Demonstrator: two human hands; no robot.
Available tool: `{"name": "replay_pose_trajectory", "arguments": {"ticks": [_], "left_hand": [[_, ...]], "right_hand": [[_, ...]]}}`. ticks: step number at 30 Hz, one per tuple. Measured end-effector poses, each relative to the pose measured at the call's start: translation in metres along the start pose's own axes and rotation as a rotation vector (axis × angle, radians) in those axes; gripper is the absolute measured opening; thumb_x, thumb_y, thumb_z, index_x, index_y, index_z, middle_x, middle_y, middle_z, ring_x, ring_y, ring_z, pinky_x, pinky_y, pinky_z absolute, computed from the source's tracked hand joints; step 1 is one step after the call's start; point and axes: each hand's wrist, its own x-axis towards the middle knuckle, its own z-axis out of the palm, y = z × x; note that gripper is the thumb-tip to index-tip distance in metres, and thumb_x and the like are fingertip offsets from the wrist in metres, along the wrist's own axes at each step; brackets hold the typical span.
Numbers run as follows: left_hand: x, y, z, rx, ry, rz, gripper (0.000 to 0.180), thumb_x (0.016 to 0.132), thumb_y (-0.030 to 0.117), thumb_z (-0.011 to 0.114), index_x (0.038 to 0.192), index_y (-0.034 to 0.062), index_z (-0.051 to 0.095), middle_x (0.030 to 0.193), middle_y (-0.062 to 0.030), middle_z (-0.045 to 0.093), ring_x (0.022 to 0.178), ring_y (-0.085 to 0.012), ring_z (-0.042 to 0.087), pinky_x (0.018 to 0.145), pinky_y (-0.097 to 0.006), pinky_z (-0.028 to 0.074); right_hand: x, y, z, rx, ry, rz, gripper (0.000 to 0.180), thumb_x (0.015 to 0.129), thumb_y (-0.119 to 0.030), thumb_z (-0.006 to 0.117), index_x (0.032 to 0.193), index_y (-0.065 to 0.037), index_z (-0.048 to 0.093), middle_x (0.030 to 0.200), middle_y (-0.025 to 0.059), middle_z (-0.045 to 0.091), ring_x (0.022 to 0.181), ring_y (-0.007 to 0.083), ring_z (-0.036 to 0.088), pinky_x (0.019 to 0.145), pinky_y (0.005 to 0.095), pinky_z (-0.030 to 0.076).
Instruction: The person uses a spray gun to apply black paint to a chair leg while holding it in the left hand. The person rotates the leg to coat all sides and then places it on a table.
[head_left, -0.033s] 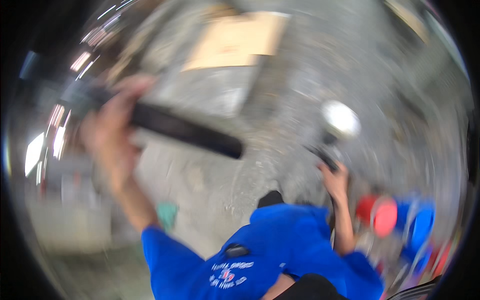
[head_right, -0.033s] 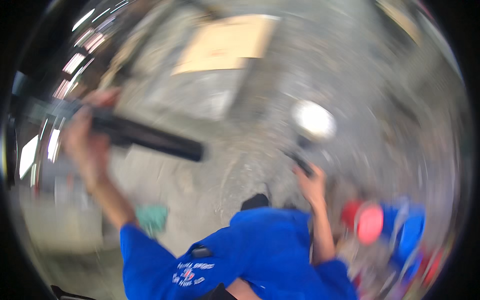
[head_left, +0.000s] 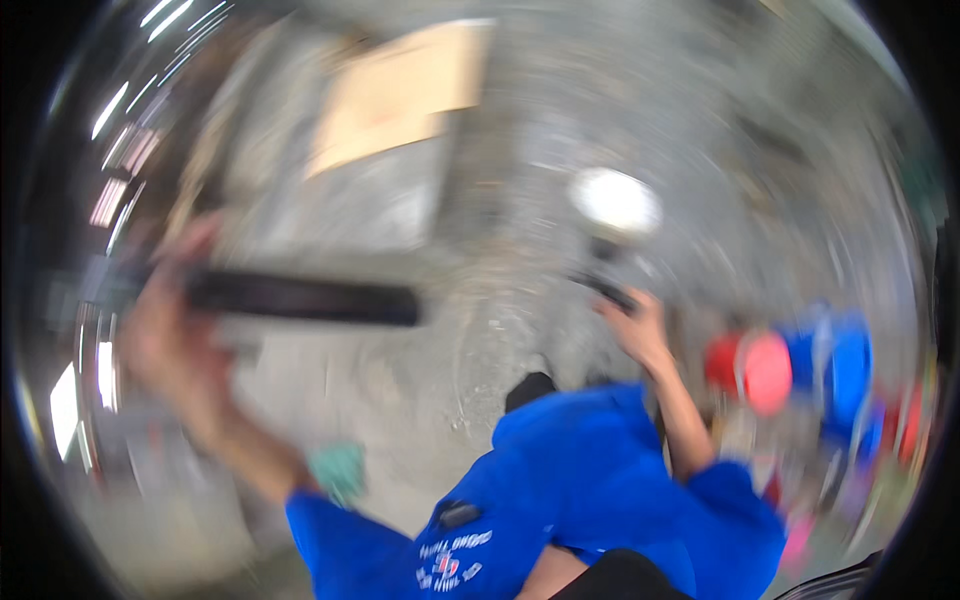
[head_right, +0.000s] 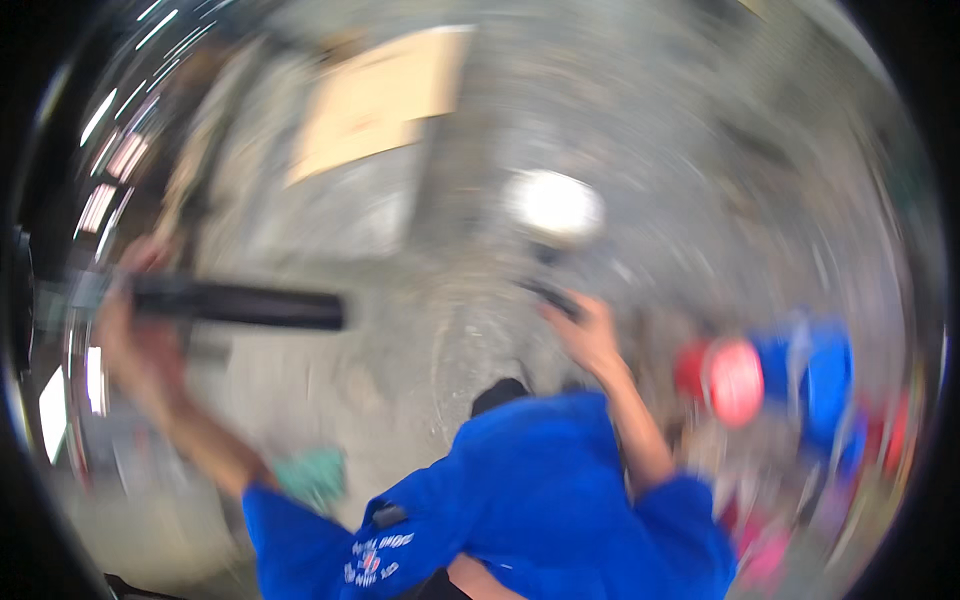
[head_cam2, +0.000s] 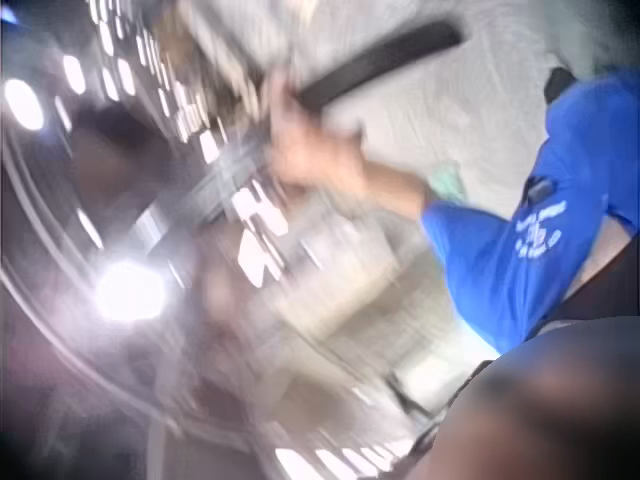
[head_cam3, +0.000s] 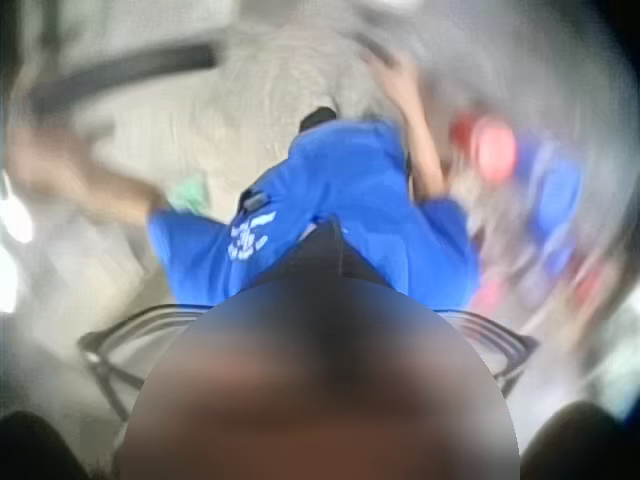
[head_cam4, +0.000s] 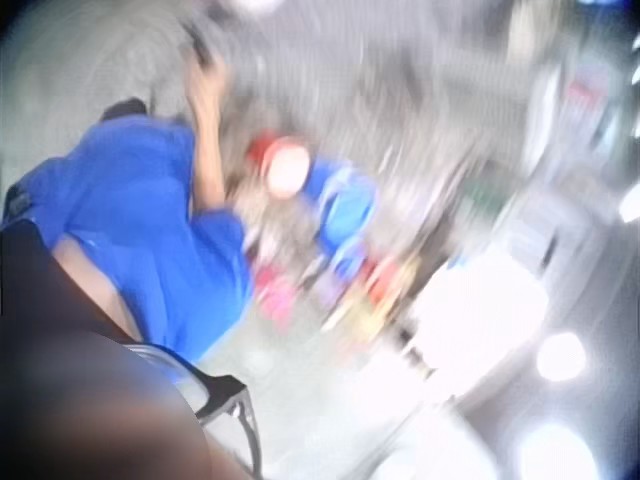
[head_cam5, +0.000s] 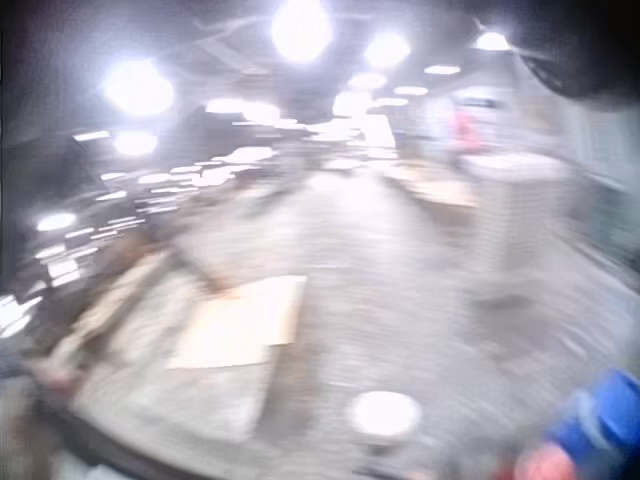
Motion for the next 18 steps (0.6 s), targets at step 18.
{"name": "replay_pose_trajectory", "arguments": {"ticks": [18], "left_hand": [[-0.398,-0.179,0.199,-0.637,-1.777,-0.371,0.043,0.105,0.026,0.054,0.136,-0.0044,0.057,0.131,-0.0205,0.065,0.123,-0.0287,0.059,0.105,-0.039,0.044]], "right_hand": [[-0.176,0.033,0.081,0.059,0.960,-0.164,0.028,0.091,-0.014,0.073,0.115,0.000,0.071,0.092,0.0188,0.076,0.074,0.0272,0.074,0.069,0.0392,0.055]]}}
